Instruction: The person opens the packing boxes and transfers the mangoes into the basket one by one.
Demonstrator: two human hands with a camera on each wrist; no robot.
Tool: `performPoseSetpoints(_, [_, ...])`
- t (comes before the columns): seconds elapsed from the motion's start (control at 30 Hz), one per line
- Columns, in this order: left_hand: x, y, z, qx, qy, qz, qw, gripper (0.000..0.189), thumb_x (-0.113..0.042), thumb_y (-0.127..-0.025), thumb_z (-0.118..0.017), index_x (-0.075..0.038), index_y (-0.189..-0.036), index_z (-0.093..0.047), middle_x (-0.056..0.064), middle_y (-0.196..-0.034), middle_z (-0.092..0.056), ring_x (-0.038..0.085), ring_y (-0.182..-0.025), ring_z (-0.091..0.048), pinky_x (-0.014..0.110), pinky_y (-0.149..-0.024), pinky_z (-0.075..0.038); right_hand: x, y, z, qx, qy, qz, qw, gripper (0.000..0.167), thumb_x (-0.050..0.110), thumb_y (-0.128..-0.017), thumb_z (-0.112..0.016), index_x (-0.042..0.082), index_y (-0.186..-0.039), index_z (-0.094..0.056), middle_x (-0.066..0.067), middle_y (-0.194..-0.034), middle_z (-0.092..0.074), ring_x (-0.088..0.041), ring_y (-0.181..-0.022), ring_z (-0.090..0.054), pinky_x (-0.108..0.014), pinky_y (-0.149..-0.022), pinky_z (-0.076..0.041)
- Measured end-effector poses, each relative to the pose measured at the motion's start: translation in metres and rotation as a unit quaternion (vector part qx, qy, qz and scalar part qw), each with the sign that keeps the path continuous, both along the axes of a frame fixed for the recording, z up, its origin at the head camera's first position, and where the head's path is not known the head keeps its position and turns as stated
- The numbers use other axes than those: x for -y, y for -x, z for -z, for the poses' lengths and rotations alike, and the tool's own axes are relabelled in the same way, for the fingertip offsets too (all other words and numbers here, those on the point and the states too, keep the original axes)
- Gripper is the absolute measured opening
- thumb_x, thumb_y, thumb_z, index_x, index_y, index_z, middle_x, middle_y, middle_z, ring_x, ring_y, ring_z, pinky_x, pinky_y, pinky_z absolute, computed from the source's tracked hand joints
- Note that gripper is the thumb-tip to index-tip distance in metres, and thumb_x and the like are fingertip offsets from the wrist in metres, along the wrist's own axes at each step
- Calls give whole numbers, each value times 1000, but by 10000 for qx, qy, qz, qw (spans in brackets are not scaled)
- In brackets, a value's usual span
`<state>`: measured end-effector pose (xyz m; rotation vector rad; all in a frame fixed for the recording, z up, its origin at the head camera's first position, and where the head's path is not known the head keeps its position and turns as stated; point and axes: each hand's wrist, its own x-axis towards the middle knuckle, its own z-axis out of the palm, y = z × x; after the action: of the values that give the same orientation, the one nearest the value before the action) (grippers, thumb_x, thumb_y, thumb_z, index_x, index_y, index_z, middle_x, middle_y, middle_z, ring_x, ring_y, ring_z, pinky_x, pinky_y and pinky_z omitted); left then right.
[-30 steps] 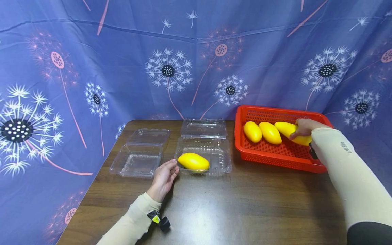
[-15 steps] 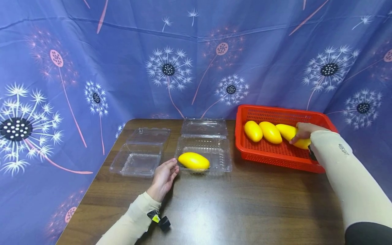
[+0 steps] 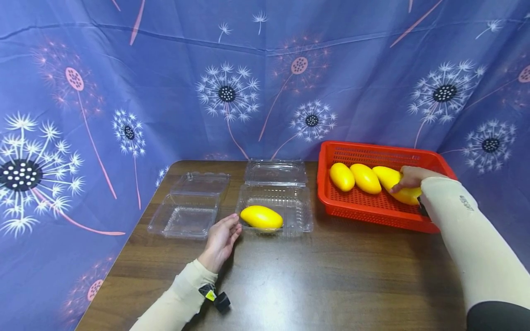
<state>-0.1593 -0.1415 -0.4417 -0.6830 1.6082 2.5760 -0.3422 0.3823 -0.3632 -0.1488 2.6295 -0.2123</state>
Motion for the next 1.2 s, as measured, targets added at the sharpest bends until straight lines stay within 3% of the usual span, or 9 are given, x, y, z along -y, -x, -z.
performPoseSetpoints(0.47, [-2, -2, -1, 50, 35, 26, 10000, 39, -6, -96, -55, 10, -131, -46, -5, -73, -60, 4, -65, -56, 13, -64, -51, 2, 0, 0, -112, -71, -131, 9998, 106, 60, -75, -72, -24, -127, -33, -42, -115, -50, -46, -99, -51, -64, -97, -42])
performPoseSetpoints(0.8, [-2, -1, -1, 45, 37, -2, 10000, 39, -5, -97, -53, 11, -132, -45, -5, -74, -60, 3, -65, -56, 13, -64, -51, 15, -2, -12, -363, -138, -302, 9988, 93, 51, -82, -70, -25, -124, -37, -44, -118, -48, -50, -103, -50, -64, -99, -41])
performPoseSetpoints(1.2, [-3, -2, -2, 104, 18, -63, 9999, 37, -6, -97, -55, 11, -129, -48, -5, -71, -59, 5, -64, -56, 13, -62, -51, 24, -6, -24, -625, -118, -457, 9969, 91, 55, -84, -66, -20, -129, -41, -43, -125, -47, -54, -110, -48, -66, -99, -39])
